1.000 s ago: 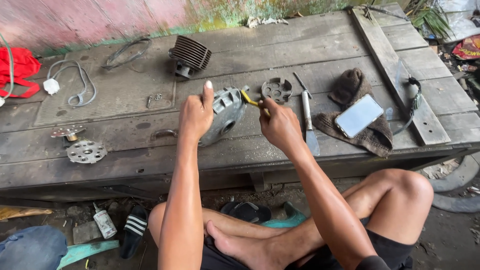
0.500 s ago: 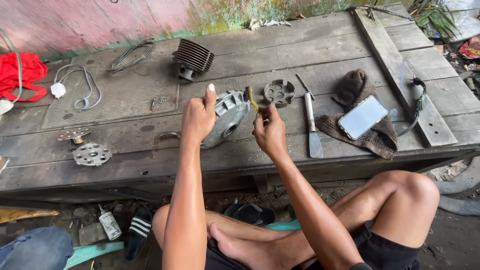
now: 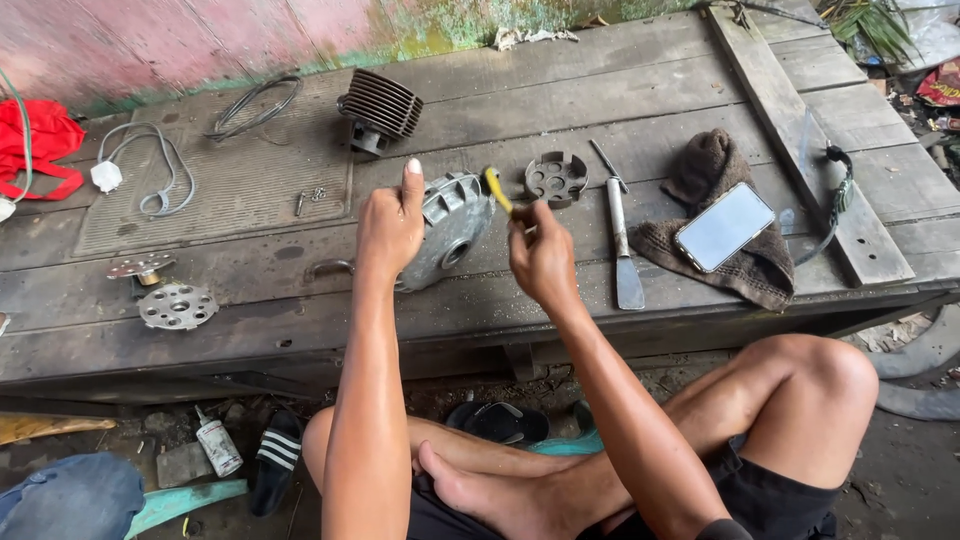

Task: The person uses a yellow-handled tool to scrape a cylindrical metal part, then switches to a metal file to smooth the edges of the same part. The person rotates the part frequently to work on different sections while seated at a wooden workbench.

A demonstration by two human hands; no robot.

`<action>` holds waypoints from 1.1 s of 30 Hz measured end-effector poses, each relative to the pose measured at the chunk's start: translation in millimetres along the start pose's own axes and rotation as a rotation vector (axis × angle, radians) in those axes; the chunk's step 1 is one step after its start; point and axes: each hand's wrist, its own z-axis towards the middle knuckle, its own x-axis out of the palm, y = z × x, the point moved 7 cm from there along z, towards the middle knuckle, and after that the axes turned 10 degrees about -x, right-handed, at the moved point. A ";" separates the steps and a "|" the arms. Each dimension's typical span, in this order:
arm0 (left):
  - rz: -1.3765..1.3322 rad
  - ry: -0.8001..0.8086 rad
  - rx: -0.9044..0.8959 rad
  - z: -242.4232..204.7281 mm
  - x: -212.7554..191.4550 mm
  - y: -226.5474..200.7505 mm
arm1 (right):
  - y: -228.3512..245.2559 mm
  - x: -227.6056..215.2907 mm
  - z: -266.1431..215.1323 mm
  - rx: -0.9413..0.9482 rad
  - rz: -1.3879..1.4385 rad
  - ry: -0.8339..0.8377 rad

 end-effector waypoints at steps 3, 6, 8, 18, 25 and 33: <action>0.022 0.001 -0.007 -7.8 0.8 -4.1 | 3.7 -20.4 7.8 0.057 -0.014 -0.096; 0.009 0.000 0.003 -12.2 -3.2 -11.1 | 16.5 -9.0 -3.2 0.038 0.155 0.066; 0.013 0.000 0.000 -11.5 -0.2 -6.3 | 12.2 -22.7 -4.5 0.029 0.000 0.061; 0.145 -0.030 0.228 -38.6 -11.1 -36.3 | -2.7 -59.5 -10.0 0.073 0.179 -0.030; 0.233 -0.477 0.408 -21.8 -27.0 -2.8 | 20.0 -107.5 -27.3 0.048 0.116 -0.043; 0.310 -0.406 0.483 1.0 -9.0 8.6 | 33.8 -110.6 -23.6 0.069 0.180 -0.069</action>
